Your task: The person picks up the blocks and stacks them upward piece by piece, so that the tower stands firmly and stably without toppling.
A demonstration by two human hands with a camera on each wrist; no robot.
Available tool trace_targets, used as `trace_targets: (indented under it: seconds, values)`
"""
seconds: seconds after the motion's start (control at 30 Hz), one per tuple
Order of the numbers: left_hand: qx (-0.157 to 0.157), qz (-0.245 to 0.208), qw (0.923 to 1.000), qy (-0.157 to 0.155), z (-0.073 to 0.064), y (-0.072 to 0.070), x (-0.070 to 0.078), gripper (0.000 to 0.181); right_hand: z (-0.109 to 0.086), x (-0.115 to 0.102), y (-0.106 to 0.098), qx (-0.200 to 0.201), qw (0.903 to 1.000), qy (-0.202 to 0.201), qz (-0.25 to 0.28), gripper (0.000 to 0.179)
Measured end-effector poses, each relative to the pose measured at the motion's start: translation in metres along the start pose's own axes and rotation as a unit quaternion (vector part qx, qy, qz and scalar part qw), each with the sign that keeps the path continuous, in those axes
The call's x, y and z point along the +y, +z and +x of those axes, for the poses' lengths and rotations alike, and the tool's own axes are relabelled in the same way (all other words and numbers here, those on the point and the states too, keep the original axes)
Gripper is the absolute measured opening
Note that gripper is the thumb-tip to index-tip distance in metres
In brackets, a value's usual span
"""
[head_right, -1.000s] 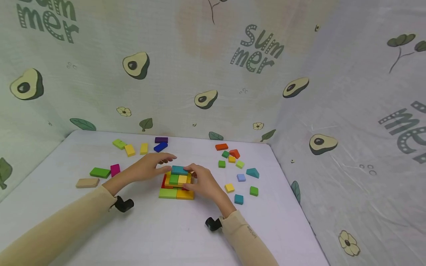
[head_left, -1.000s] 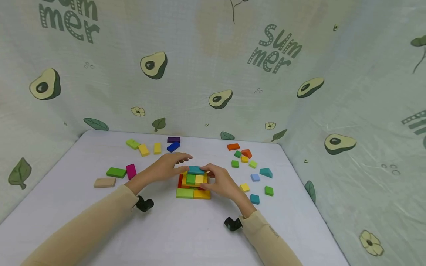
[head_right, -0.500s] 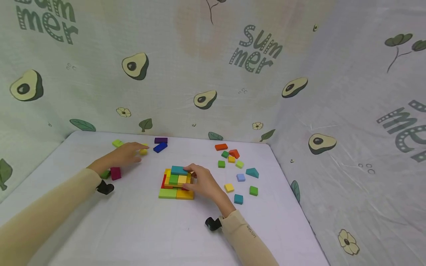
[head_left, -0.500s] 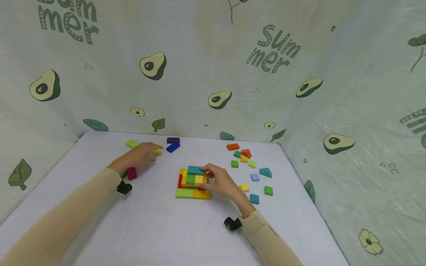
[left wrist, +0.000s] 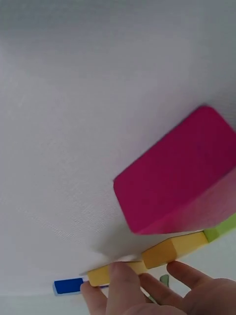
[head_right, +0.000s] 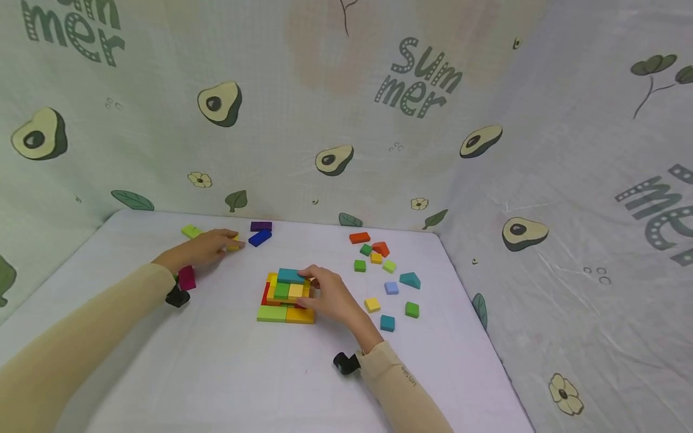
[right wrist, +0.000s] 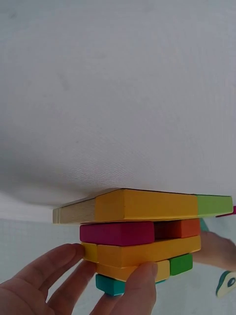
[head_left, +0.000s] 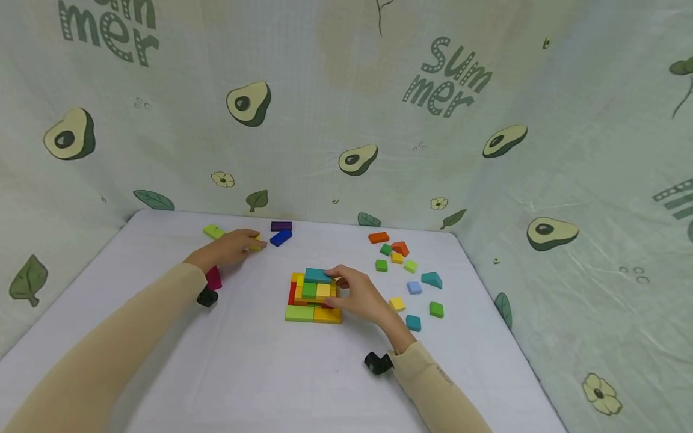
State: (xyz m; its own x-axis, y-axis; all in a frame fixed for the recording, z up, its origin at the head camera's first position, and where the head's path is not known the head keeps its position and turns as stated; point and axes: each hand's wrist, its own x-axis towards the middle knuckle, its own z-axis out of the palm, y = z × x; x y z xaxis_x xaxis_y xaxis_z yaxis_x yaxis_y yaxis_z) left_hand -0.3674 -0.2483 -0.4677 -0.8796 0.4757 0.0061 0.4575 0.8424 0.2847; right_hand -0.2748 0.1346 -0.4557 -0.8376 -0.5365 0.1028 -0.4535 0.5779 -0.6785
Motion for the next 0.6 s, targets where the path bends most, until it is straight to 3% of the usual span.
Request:
trace_targets:
  seconds: [0.17,0.6]
  values:
    - [0.012,0.0,0.9999,-0.005,-0.0011,-0.0002,0.0017,0.049,0.0016,-0.0005,0.0007,0.0,1.0,-0.007,0.002,0.054]
    - [0.041,0.019,0.9987,0.022,-0.0004,0.0058,0.0039,0.039,0.0004,-0.0002,0.0001,-0.001,1.0,-0.001,-0.006,0.054]
